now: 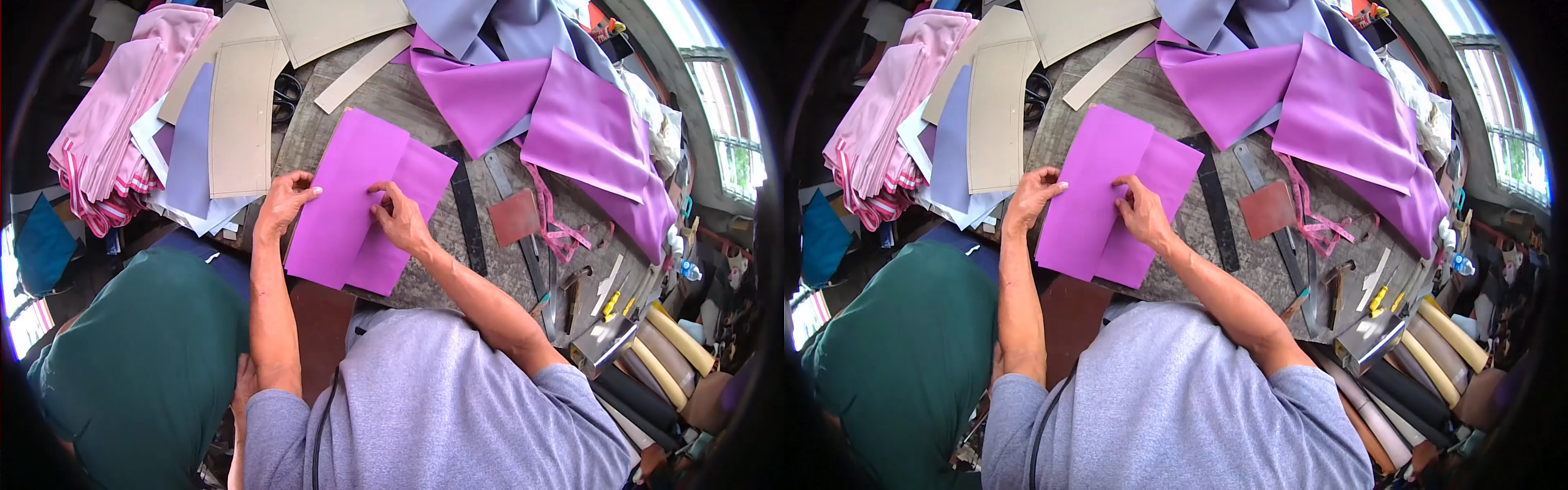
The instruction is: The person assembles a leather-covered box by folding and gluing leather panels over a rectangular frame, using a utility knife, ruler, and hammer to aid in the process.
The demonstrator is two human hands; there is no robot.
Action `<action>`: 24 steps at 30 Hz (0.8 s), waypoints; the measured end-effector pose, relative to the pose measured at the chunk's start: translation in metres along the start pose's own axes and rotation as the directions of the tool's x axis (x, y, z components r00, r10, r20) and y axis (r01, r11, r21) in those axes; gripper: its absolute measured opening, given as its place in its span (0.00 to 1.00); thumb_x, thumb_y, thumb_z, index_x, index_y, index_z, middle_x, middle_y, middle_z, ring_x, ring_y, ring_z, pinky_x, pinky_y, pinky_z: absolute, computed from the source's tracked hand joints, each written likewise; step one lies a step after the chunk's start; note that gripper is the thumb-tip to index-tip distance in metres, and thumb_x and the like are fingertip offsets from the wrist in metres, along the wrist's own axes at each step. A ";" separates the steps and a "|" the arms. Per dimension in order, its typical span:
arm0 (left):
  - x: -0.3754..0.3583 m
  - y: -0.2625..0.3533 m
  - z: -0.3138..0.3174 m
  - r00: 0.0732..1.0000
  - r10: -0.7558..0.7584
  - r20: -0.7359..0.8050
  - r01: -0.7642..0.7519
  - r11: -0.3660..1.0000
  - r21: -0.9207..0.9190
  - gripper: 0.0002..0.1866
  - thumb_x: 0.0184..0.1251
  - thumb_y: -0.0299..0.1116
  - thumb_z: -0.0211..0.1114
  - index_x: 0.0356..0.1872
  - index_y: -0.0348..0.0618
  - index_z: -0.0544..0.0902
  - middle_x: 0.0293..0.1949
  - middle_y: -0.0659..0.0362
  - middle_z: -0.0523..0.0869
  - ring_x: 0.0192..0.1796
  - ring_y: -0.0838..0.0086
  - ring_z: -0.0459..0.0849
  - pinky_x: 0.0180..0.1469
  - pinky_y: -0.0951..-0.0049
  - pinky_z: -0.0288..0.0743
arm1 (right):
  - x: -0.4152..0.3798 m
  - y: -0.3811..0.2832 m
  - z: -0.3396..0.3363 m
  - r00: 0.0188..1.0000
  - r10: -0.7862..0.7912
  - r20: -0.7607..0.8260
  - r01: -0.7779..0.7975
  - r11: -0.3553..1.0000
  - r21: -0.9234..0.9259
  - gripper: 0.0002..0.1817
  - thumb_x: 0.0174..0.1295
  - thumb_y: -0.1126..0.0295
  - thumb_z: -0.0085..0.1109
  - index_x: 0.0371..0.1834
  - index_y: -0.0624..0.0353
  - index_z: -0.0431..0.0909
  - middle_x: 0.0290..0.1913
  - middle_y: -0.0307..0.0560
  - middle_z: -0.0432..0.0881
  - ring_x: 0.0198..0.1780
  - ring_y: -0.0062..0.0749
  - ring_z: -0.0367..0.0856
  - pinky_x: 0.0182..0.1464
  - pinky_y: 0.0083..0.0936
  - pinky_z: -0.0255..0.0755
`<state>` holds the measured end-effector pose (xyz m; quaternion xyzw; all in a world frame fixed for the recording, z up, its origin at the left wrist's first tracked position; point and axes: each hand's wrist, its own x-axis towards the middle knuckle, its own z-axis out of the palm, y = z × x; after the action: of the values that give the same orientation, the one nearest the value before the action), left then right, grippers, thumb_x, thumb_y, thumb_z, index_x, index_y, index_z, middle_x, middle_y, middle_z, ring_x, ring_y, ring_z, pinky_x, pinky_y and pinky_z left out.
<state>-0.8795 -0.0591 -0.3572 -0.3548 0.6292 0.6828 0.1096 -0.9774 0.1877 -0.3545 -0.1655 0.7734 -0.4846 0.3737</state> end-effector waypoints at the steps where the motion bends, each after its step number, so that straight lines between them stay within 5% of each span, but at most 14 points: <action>1: 0.000 -0.001 -0.003 0.999 -0.007 0.053 0.007 1.000 -0.003 0.15 0.67 0.24 0.72 0.51 0.29 0.82 0.41 0.54 0.90 0.41 0.75 0.87 0.46 0.74 0.82 | -0.001 -0.004 -0.001 1.000 0.025 0.019 -0.026 0.999 0.030 0.20 0.65 0.77 0.64 0.60 0.54 0.76 0.33 0.52 0.80 0.36 0.40 0.83 0.42 0.38 0.77; 4: -0.005 -0.018 -0.003 0.998 -0.009 0.069 0.029 0.956 -0.292 0.16 0.70 0.23 0.70 0.55 0.29 0.78 0.44 0.52 0.90 0.44 0.74 0.88 0.48 0.74 0.83 | -0.007 -0.012 -0.005 0.998 0.051 0.046 -0.055 0.994 0.098 0.20 0.66 0.76 0.64 0.61 0.55 0.75 0.36 0.52 0.82 0.39 0.39 0.85 0.44 0.37 0.79; 10: -0.035 -0.058 0.012 1.000 0.022 0.018 -0.010 0.864 -0.504 0.15 0.73 0.22 0.67 0.56 0.31 0.76 0.46 0.50 0.89 0.47 0.71 0.89 0.53 0.71 0.85 | -0.042 0.002 -0.019 0.997 0.025 -0.080 -0.022 0.999 0.040 0.24 0.67 0.74 0.63 0.66 0.61 0.71 0.50 0.55 0.83 0.47 0.38 0.87 0.49 0.33 0.82; 14: -0.057 -0.082 0.032 0.998 0.000 -0.065 -0.039 0.796 -0.604 0.22 0.74 0.22 0.66 0.66 0.31 0.73 0.55 0.48 0.87 0.57 0.67 0.87 0.63 0.67 0.82 | -0.082 0.050 -0.047 0.918 -0.224 -0.327 0.043 0.876 -0.480 0.27 0.67 0.69 0.64 0.67 0.64 0.70 0.50 0.54 0.82 0.46 0.39 0.84 0.50 0.34 0.81; 17: -0.068 -0.087 0.046 0.995 0.064 -0.072 -0.095 0.778 -0.622 0.32 0.74 0.20 0.65 0.76 0.31 0.64 0.61 0.47 0.85 0.61 0.68 0.85 0.65 0.68 0.80 | -0.099 0.057 -0.058 0.957 0.164 -0.241 -0.205 0.966 -0.156 0.26 0.65 0.70 0.64 0.64 0.66 0.72 0.45 0.55 0.81 0.45 0.41 0.83 0.50 0.36 0.79; 21: -0.081 -0.082 0.063 0.968 0.202 -0.151 -0.252 0.778 -0.576 0.37 0.75 0.19 0.63 0.81 0.35 0.57 0.62 0.48 0.84 0.62 0.69 0.84 0.66 0.69 0.79 | -0.099 0.057 -0.059 0.925 0.316 -0.209 -0.290 0.946 0.148 0.23 0.64 0.70 0.63 0.62 0.66 0.74 0.37 0.51 0.79 0.39 0.40 0.81 0.47 0.38 0.78; 24: -0.085 -0.082 0.071 0.954 0.236 -0.183 -0.299 0.767 -0.567 0.38 0.75 0.19 0.62 0.82 0.37 0.56 0.62 0.49 0.85 0.62 0.72 0.83 0.66 0.70 0.78 | -0.093 0.060 -0.063 0.942 0.153 -0.298 -0.164 0.986 -0.012 0.22 0.64 0.71 0.63 0.61 0.64 0.74 0.40 0.52 0.79 0.42 0.41 0.80 0.48 0.38 0.77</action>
<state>-0.7937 0.0476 -0.3716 -0.3119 0.4351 0.8336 -0.1362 -0.9549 0.3132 -0.3522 -0.0351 0.8401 -0.4580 0.2886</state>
